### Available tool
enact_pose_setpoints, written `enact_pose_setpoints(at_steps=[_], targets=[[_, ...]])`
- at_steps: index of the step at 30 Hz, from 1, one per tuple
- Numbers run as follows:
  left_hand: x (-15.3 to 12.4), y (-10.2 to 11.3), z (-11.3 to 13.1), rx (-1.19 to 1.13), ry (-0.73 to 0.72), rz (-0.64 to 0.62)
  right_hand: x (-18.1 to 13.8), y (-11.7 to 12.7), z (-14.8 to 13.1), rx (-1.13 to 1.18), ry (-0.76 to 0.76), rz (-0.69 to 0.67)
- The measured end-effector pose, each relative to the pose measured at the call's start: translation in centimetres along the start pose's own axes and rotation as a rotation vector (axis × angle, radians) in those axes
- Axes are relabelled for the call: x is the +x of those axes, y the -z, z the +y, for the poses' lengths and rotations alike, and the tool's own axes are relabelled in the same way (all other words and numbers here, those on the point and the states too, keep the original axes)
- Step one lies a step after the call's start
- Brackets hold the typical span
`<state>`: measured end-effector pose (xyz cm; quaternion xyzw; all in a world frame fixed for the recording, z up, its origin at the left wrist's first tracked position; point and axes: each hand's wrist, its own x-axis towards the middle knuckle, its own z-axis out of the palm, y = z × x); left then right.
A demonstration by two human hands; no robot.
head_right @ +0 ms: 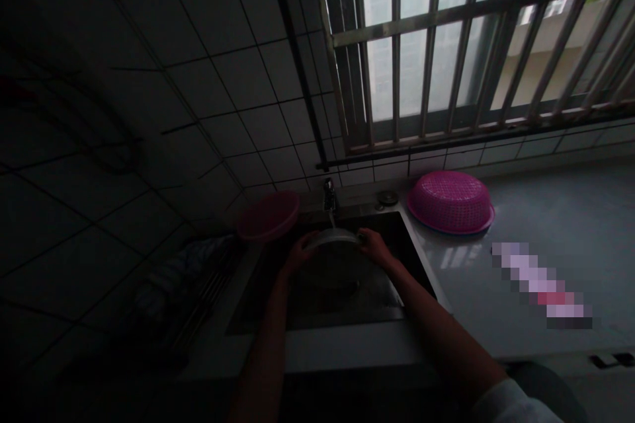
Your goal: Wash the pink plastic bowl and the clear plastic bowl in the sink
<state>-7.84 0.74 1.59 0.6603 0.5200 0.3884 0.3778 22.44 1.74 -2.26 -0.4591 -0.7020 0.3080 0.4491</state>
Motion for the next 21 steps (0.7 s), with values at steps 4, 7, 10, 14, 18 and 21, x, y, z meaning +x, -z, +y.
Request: enact_pose_setpoints(at_steps=[4, 7, 10, 14, 18, 21], targets=[[-0.5, 1.2, 0.6, 0.098, -0.032, 0.017, -0.5, -0.3, 0.4, -0.118, -0.068, -0.115], [-0.8, 1.9, 1.0, 0.121, -0.026, 0.022, -0.7, -0.7, 0.9, -0.229, -0.118, -0.178], [-1.0, 2.4, 1.4, 0.125, -0.015, 0.036, -0.7, -0.8, 1.5, -0.302, -0.178, -0.194], [-1.2, 2.8, 1.7, 0.110, -0.023, 0.060, -0.6, -0.8, 2.1, -0.299, -0.214, -0.158], [-1.1, 2.6, 1.7, 0.100, -0.041, 0.056, -0.4, -0.8, 2.2, -0.268, -0.196, -0.102], [-1.0, 2.3, 1.6, 0.064, -0.045, 0.072, -0.1, -0.8, 2.1, -0.215, -0.169, -0.031]])
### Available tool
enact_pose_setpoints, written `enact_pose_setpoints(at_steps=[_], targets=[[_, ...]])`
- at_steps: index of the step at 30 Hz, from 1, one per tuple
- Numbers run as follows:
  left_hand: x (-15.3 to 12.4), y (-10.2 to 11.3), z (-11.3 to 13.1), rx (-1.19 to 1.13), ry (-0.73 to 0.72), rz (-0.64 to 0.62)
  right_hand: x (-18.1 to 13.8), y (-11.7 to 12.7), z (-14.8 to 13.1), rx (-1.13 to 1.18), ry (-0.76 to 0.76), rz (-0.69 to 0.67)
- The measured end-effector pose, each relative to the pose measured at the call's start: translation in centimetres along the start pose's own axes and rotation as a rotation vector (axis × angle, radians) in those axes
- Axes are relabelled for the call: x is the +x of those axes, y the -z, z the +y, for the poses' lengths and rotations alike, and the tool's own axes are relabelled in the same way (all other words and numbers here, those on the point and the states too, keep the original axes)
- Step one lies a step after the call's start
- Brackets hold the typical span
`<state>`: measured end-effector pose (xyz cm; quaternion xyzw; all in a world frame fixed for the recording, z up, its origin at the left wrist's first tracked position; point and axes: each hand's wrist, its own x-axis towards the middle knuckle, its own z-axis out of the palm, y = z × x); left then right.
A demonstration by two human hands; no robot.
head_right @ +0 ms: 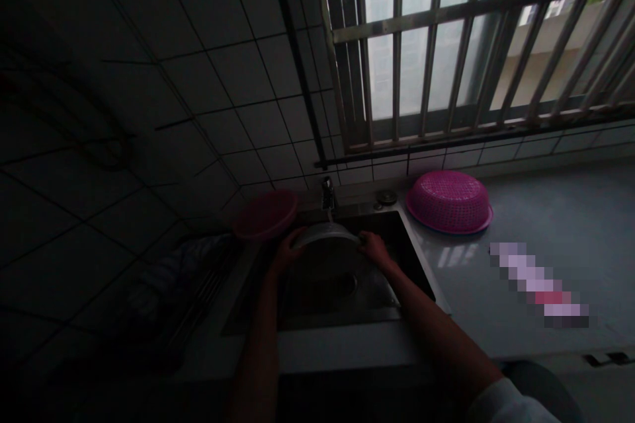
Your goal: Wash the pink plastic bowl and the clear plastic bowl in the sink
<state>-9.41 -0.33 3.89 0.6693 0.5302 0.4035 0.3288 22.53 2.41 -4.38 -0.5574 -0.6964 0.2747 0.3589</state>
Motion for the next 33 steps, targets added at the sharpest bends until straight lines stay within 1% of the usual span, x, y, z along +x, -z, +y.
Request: enact_pose_setpoints(at_steps=[4, 9, 13, 19, 24, 29, 33], targets=[[0.0, -0.3, 0.1, -0.025, -0.013, -0.004, 0.3, 0.1, -0.3, 0.072, 0.036, 0.105], [-0.2, -0.3, 0.7, -0.044, -0.031, -0.011, 0.6, 0.0, -0.3, 0.145, 0.054, 0.170], [-0.3, 0.3, 0.9, -0.010, -0.029, -0.006, 0.5, -0.6, -0.4, 0.177, 0.039, 0.137], [-0.5, 2.5, 0.1, 0.047, 0.014, 0.052, 0.2, -1.7, -1.3, 0.224, 0.080, 0.006], [-0.7, 3.6, -0.2, 0.105, 0.059, 0.074, 0.1, -1.9, -1.9, 0.273, 0.095, -0.049], [-0.6, 3.5, -0.4, 0.073, 0.059, 0.089, 0.1, -1.7, -2.1, 0.248, 0.091, -0.003], [-0.3, 2.8, -0.9, 0.050, 0.039, 0.080, 0.2, -1.7, -1.9, 0.226, 0.090, 0.059]])
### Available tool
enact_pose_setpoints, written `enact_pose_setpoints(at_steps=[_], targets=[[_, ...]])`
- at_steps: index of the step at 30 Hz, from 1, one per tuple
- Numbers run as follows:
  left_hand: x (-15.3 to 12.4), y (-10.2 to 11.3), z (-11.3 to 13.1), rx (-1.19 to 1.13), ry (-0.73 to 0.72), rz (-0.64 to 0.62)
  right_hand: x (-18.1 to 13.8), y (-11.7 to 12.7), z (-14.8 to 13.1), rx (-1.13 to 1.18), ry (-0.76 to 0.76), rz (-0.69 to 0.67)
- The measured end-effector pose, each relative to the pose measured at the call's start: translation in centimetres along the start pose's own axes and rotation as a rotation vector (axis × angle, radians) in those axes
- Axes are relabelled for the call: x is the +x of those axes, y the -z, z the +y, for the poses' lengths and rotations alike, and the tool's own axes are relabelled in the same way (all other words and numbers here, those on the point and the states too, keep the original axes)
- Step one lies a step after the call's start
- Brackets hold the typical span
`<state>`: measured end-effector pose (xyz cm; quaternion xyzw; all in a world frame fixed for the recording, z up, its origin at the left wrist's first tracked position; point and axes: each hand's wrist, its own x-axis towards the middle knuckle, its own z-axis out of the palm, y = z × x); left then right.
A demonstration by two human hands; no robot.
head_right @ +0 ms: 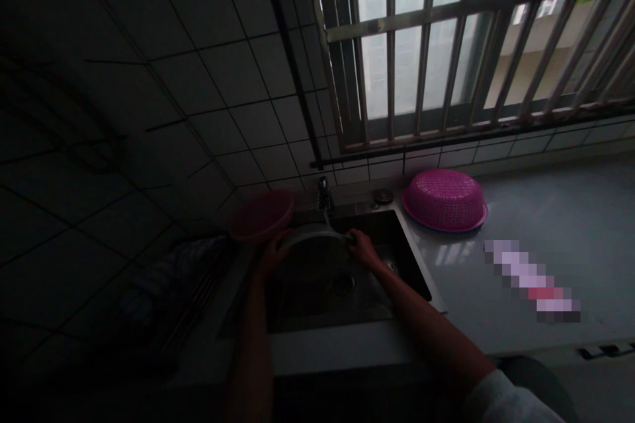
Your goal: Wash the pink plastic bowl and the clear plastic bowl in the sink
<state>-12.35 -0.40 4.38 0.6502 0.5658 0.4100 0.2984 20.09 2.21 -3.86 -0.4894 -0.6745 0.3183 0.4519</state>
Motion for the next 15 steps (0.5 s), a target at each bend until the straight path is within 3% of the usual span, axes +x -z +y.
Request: enact_pose_setpoints(at_steps=[6, 10, 15], targets=[[0.2, -3.0, -0.4, -0.026, 0.002, -0.114, 0.6, 1.6, 0.3, -0.082, -0.051, 0.202], [0.7, -5.0, -1.2, -0.027, 0.043, -0.148, 0.8, 3.7, -0.2, -0.168, -0.101, 0.250], [1.1, -6.0, -2.4, -0.100, 0.058, -0.208, 0.7, 6.5, -1.2, -0.335, -0.113, 0.301]])
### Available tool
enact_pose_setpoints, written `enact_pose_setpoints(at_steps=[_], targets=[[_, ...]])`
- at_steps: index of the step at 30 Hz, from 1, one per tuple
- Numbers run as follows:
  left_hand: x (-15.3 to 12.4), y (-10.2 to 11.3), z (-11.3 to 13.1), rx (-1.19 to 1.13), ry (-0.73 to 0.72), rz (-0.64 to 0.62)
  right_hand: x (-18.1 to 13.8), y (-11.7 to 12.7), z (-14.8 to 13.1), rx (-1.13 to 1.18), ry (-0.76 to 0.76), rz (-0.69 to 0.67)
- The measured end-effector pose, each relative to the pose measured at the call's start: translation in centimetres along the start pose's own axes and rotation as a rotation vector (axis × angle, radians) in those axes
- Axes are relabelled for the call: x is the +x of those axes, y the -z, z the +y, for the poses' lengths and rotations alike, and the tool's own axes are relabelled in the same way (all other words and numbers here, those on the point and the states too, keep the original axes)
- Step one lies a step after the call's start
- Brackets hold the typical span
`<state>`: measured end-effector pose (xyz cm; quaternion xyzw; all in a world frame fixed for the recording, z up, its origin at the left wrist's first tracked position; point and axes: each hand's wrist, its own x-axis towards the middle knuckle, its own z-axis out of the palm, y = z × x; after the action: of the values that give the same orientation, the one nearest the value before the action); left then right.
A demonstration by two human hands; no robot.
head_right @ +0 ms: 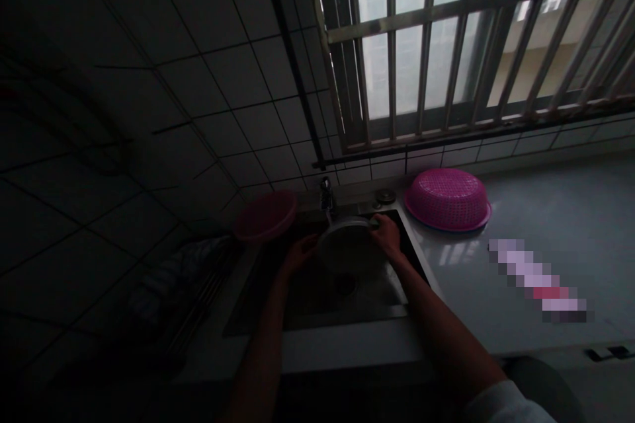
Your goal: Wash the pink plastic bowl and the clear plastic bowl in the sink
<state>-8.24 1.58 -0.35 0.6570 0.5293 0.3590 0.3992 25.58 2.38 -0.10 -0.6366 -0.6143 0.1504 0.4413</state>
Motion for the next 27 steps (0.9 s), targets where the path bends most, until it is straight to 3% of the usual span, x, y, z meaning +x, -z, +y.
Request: enact_pose_setpoints(at_steps=[9, 12, 15, 18, 21, 24, 27], targets=[[0.1, -1.0, -0.3, 0.034, -0.003, -0.085, 0.9, 2.2, 0.3, -0.143, -0.016, -0.014], [-0.1, -1.6, 0.3, 0.041, 0.017, -0.082, 0.5, 1.4, -0.2, -0.070, 0.015, -0.095], [-0.3, -1.6, 0.9, 0.110, 0.021, -0.065, -0.2, 0.0, -0.6, 0.111, 0.052, -0.279], [-0.4, -0.3, 1.0, 0.242, 0.074, -0.007, -0.7, -1.4, -0.9, 0.368, 0.038, -0.464], [-0.5, 1.5, 0.9, 0.403, 0.158, 0.156, -0.4, -2.5, -1.5, 0.566, -0.052, -0.486], [-0.8, 2.7, 0.8, 0.537, 0.233, 0.279, 0.8, -3.8, -3.0, 0.603, -0.105, -0.510], [-1.2, 3.0, 0.8, 0.616, 0.293, 0.346, 1.9, -5.4, -5.1, 0.506, -0.061, -0.578]])
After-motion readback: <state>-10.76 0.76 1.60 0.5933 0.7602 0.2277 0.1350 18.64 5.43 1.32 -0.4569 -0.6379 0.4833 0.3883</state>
